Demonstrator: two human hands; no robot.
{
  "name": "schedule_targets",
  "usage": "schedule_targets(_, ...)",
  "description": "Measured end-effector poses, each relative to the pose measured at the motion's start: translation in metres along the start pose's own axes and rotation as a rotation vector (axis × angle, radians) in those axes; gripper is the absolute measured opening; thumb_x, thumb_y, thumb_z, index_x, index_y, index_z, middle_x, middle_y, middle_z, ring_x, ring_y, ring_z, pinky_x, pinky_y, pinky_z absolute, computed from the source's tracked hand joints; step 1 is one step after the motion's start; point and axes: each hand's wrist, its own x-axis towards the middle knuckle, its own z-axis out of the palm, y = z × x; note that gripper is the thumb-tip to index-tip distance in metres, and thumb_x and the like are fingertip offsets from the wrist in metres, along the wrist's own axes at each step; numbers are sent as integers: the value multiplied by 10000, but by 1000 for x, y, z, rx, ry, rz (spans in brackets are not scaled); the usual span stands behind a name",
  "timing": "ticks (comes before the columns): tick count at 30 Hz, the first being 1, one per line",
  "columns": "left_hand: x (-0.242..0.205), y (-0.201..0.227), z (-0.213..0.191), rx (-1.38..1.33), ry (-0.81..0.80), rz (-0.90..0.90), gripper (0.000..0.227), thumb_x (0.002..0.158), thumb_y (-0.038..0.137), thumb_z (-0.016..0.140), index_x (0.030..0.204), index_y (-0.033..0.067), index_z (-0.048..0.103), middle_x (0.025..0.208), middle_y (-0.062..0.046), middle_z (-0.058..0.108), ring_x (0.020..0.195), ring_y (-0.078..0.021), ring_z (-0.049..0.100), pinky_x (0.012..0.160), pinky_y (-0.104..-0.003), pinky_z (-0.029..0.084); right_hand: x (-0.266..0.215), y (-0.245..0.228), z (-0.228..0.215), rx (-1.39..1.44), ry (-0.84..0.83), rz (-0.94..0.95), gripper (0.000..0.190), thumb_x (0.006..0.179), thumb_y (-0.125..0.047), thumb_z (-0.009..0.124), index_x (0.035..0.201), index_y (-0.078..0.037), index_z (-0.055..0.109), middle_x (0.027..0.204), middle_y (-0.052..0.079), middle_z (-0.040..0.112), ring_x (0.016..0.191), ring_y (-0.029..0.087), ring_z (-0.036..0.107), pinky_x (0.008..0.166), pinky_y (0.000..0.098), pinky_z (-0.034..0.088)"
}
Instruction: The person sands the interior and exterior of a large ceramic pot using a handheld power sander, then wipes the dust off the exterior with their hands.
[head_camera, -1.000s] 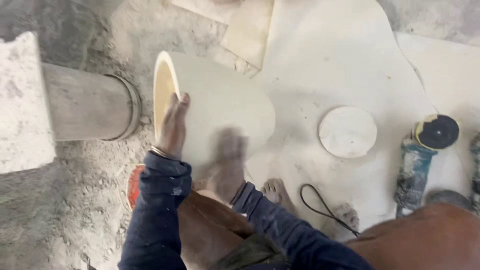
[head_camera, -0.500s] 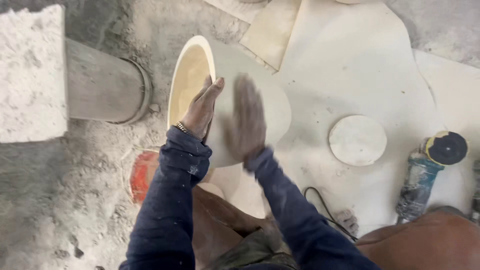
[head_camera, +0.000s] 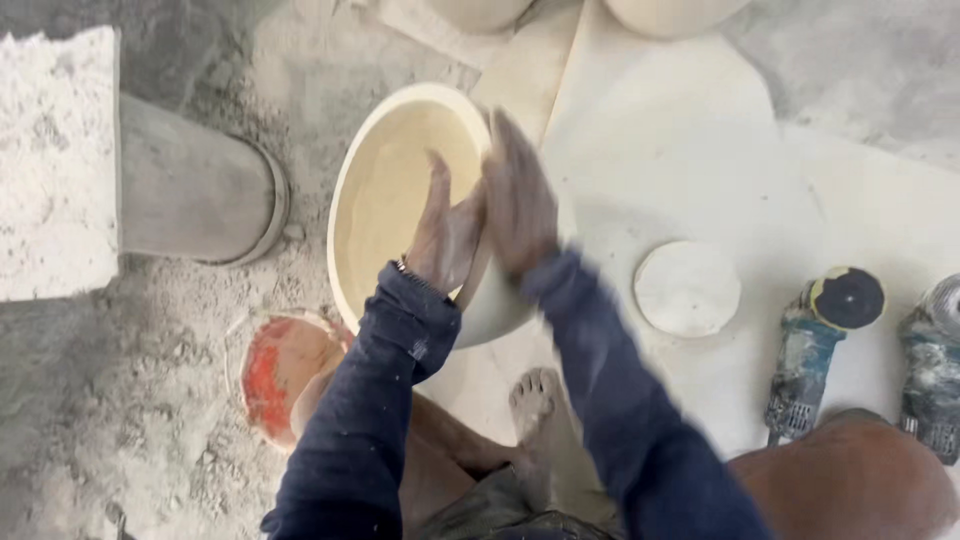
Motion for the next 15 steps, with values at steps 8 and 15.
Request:
schedule_targets(8, 0, 22, -27, 185, 122, -250, 1124, 748, 878, 380, 1612, 164, 308, 1433, -316, 543, 1329, -484, 552, 1105, -622, 458, -246, -87, 39, 266, -284, -206, 536, 1007, -499, 461, 1358, -135, 639, 1466, 131, 576, 1373, 377, 541, 1173, 641, 358)
schedule_targets(15, -97, -3, -70, 1918, 324, -419, 611, 728, 670, 781, 1069, 181, 651, 964, -118, 774, 1049, -379, 713, 875, -541, 565, -224, 3, 3, 289, -136, 890, 610, 1110, -368, 330, 1649, -109, 207, 1704, 190, 121, 1555, 399, 128, 1265, 520, 143)
